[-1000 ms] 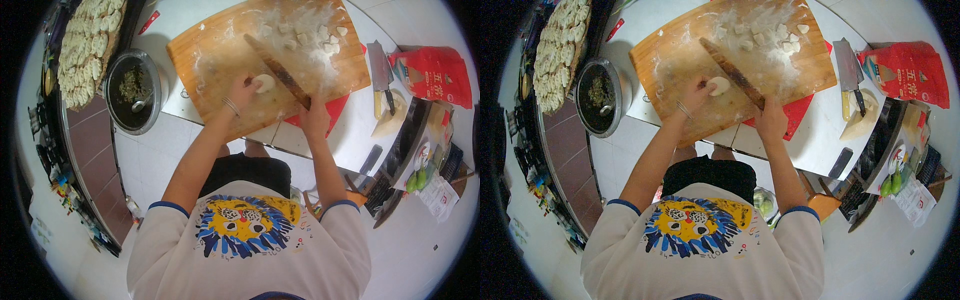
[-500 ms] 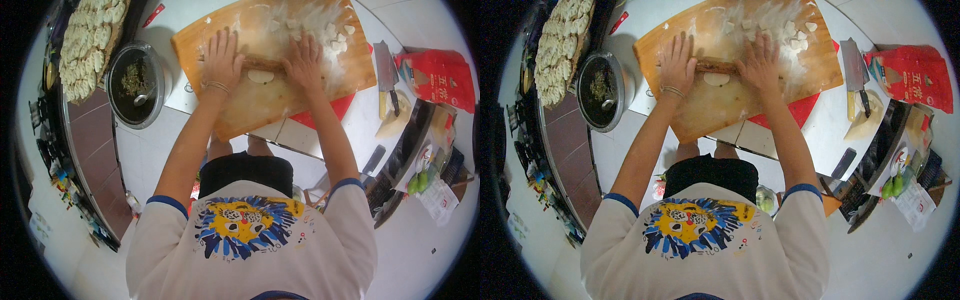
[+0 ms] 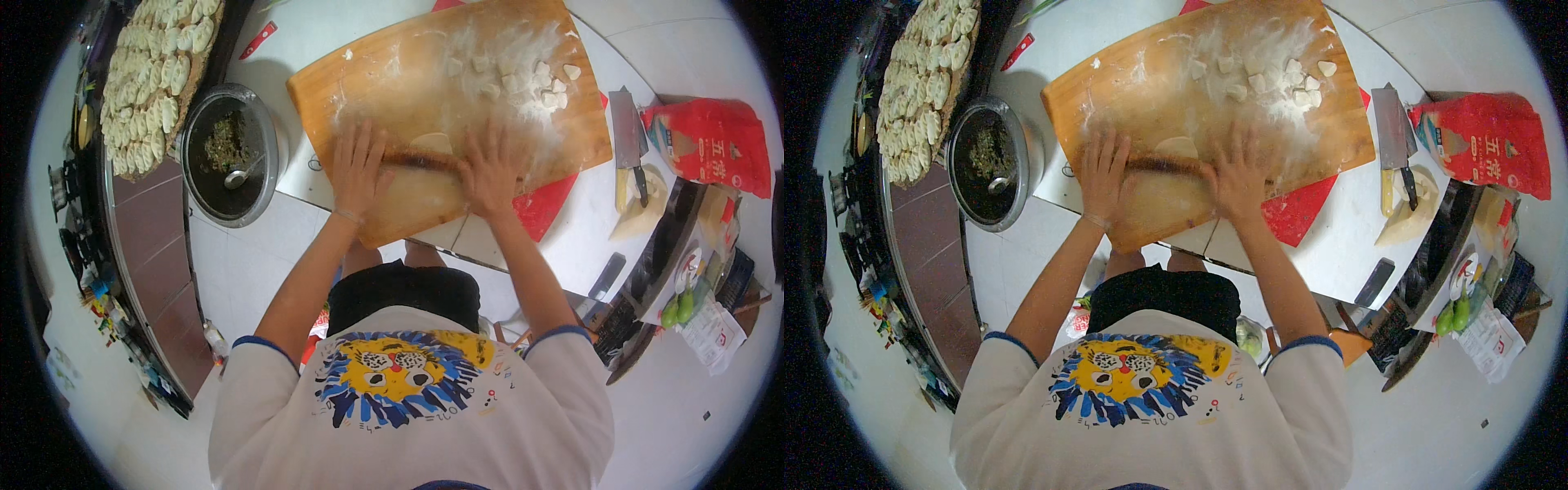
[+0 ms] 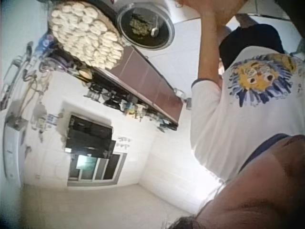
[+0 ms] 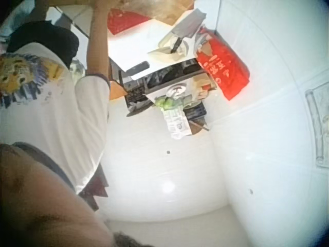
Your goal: The person uses a wooden rolling pin to flatten small balls of dough into thin, round discs on a floured wooden board. They repeatedly roll, rotate, and reposition the dough pieces to achieve a uniform shape. A tray of prepared dumplings and a bowl of filling are visible nearby.
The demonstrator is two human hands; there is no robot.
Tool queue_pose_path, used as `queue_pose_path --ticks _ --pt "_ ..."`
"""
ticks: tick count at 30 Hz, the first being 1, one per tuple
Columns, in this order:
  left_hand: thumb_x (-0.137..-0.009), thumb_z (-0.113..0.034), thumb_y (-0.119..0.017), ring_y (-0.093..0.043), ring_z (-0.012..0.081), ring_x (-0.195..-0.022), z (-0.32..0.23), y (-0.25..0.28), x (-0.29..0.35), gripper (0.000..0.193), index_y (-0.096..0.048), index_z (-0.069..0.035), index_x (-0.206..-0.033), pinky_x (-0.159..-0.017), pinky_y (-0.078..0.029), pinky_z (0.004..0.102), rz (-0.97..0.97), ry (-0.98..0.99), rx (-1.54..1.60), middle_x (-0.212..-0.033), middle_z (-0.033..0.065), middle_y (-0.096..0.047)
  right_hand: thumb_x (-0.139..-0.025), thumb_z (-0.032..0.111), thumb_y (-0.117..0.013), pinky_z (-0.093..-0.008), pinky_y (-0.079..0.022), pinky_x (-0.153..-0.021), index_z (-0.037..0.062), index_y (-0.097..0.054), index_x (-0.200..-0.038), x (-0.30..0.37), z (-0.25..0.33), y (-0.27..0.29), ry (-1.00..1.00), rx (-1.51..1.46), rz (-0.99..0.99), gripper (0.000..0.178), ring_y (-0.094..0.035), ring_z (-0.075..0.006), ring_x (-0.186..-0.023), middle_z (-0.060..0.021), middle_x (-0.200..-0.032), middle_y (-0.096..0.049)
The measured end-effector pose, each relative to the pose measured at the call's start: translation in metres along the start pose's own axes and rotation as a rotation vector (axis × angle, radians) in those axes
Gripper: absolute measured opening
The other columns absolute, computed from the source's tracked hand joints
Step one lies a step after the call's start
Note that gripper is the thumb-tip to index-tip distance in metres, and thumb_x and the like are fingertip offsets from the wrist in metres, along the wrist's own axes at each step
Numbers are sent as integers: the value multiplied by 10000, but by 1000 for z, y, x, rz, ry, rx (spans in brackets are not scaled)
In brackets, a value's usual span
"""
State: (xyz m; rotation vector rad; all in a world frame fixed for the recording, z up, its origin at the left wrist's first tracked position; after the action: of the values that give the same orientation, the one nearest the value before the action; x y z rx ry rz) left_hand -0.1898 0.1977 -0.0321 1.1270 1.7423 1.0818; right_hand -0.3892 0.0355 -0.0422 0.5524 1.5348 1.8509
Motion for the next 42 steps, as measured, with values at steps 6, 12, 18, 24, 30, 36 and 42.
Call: queue_pose_path --ticks 6,12,18,24,30,36,42 --pt "-859 -281 -577 -255 417 -1374 22 3 -81 661 -350 -83 -1447 -1126 -205 523 -13 91 -81 -1517 184 -275 -889 465 -506 -687 -71 -1086 258 -434 -1420 -54 21 6 24 118 -34 574 -189 -363 -1434 -108 -1559 -238" --pt "-920 -266 -520 -260 421 -1366 -1 15 1 604 -323 -72 -1457 -1132 -193 518 110 55 -49 -1526 189 -250 -889 403 -550 -614 -255 -1027 205 -508 -1338 25 13 13 58 -30 67 492 -398 -333 -1290 -117 -1423 -416" --pt "-916 -289 -526 -350 405 -1312 -2 18 -78 521 -442 -51 -1373 -1104 -224 539 -274 86 232 -1445 196 -377 -915 354 -574 -438 -470 -669 81 -590 -1143 -14 -5 22 -109 -337 277 357 -613 -356 -756 -164 -901 -633" --pt "-880 -253 -597 -479 386 -1174 -45 -18 -73 429 -542 29 -1199 -1025 -368 449 101 71 511 -1296 201 -495 -964 307 -529 -363 -444 -612 10 -643 -979 13 -27 20 -386 -822 270 318 -575 -233 -668 -110 -722 -592" --pt "-814 -145 -646 -525 365 -1065 -61 -40 -104 347 -580 -3 -1123 -906 -442 449 199 -269 222 -1162 190 -533 -977 272 -522 -306 -426 -622 -16 -638 -1005 32 -30 49 -597 -1072 107 312 -519 -133 -692 -35 -731 -565" --pt "-826 -162 -631 -562 377 -971 -55 -39 -61 277 -584 -13 -1055 -811 -464 478 283 223 268 -1104 190 -544 -972 253 -533 -322 -445 -644 -22 -625 -1017 59 -52 43 -679 -989 104 293 -539 -172 -695 -102 -750 -591" --pt "-844 -350 -606 -359 365 -1331 -62 -11 -37 579 -483 -49 -1322 -1076 -309 510 286 -290 33 -1410 205 -413 -956 262 -561 -345 -447 -635 -5 -615 -1007 69 -42 43 -532 -860 50 277 -562 -245 -690 -163 -755 -592"
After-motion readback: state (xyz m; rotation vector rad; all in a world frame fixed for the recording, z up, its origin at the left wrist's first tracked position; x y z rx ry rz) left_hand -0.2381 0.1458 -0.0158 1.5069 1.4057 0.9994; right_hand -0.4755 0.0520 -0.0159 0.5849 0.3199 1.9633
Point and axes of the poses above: each hand's wrist, its own x-axis away from the middle knuckle, its own y-axis out of the back of the hand, z = x × y, the point moved 1 cm from there along -x, towards the middle knuckle
